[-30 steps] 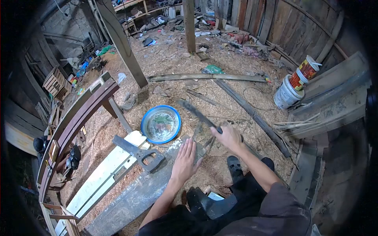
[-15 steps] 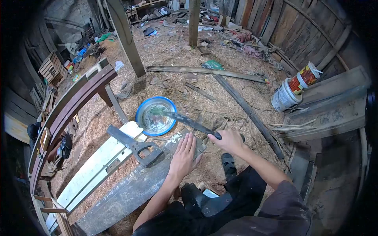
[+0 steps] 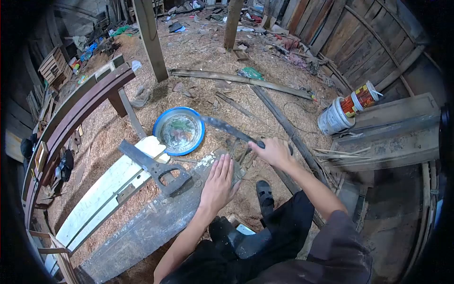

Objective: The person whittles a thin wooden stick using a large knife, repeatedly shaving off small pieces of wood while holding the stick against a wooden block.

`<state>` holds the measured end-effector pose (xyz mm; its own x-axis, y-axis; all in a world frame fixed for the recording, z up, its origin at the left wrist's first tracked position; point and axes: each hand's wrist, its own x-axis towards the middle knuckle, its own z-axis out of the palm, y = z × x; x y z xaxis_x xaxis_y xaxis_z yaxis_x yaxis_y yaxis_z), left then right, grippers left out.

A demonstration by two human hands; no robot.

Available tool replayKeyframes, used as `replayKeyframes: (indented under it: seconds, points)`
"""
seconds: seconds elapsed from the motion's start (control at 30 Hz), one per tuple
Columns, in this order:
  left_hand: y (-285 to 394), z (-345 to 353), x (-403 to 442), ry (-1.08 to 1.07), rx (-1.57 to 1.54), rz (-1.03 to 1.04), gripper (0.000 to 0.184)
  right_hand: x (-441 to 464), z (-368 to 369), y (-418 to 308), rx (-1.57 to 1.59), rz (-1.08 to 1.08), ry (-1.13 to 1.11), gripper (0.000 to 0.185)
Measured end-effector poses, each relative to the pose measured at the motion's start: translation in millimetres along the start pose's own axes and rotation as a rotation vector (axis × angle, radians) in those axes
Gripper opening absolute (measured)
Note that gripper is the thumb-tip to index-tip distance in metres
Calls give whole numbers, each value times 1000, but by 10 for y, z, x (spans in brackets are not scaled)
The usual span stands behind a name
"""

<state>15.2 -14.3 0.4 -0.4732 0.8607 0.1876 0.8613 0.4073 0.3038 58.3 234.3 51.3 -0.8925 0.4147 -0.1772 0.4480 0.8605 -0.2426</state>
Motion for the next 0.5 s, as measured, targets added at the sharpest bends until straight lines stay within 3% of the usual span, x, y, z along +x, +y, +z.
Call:
replayKeyframes:
  seconds: [0.07, 0.33, 0.5]
  points:
    - [2, -16, -13, -4, 0, 5, 75, 5, 22, -141, 57, 83, 19, 77]
    - [-5, -17, -10, -2, -20, 2, 78, -165, -48, -139, 49, -11, -146, 82]
    - [-16, -10, -9, 1, -22, 9, 80, -307, 219, -180, 150, 58, -74, 83]
